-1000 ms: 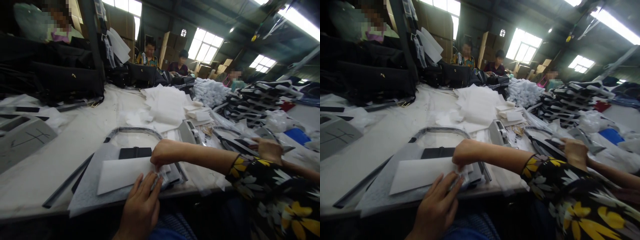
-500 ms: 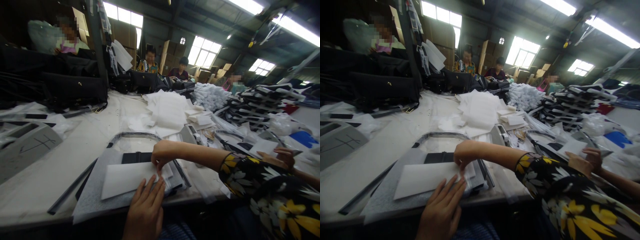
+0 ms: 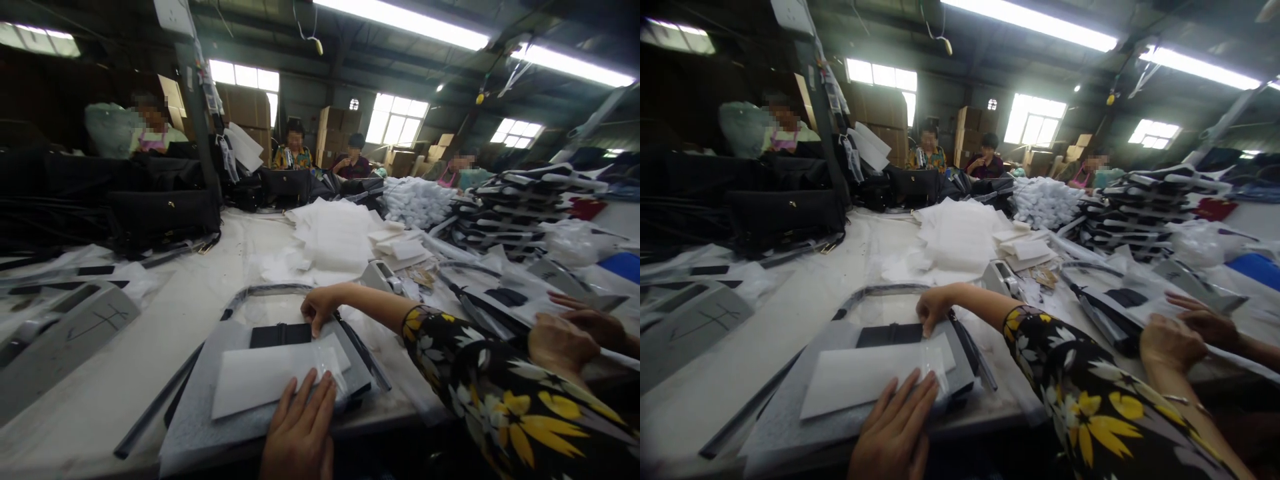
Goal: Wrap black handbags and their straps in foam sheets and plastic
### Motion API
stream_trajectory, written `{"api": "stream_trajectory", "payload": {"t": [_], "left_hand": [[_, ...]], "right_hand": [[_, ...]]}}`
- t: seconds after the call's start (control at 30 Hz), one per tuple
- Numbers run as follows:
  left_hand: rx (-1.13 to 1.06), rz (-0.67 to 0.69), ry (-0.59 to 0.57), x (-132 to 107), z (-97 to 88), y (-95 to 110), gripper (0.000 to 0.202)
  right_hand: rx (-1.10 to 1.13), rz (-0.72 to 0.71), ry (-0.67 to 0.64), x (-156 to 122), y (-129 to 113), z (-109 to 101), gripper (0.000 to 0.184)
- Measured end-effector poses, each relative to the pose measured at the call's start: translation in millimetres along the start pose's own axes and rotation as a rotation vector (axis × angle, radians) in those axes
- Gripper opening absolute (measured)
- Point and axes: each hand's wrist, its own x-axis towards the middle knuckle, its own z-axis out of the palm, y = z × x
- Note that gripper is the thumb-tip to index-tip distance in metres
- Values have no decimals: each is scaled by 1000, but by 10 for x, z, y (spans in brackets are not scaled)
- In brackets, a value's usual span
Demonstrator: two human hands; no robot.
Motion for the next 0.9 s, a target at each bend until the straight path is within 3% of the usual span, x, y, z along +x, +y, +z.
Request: {"api": "stream_trajectory", "payload": {"t": [0.13,0.2,0.27,0.4,0.5,0.6,0.7,0.8,0.9], "left_hand": [[18,1,21,-43,14,-14,53],[52,19,-3,-62,16,-24,55],[83,47,-30,-74,13,-32,56],[85,34,-42,-47,-23,-14,54],[67,7,-30,8,-67,22,53],[64,-16,-23,34,-92,46,52],[100,-7,-72,12,-93,44,57],[125,-5,-115,-13,-94,40,61],[123,-11,-142,10,-130,58,65]], "right_hand": [[29,17,131,-82,18,-34,19],[36,28,232,-222,-46,-5,20],[59,19,287,-389,-140,89,36],[0,8,265,-617,-304,379,100],[15,45,251,-611,-318,495,114],[176,34,211,-517,-243,484,99],[273,20,246,-415,-150,443,67],[275,41,353,-358,-99,432,42],[261,55,539,-427,-135,481,26]]}}
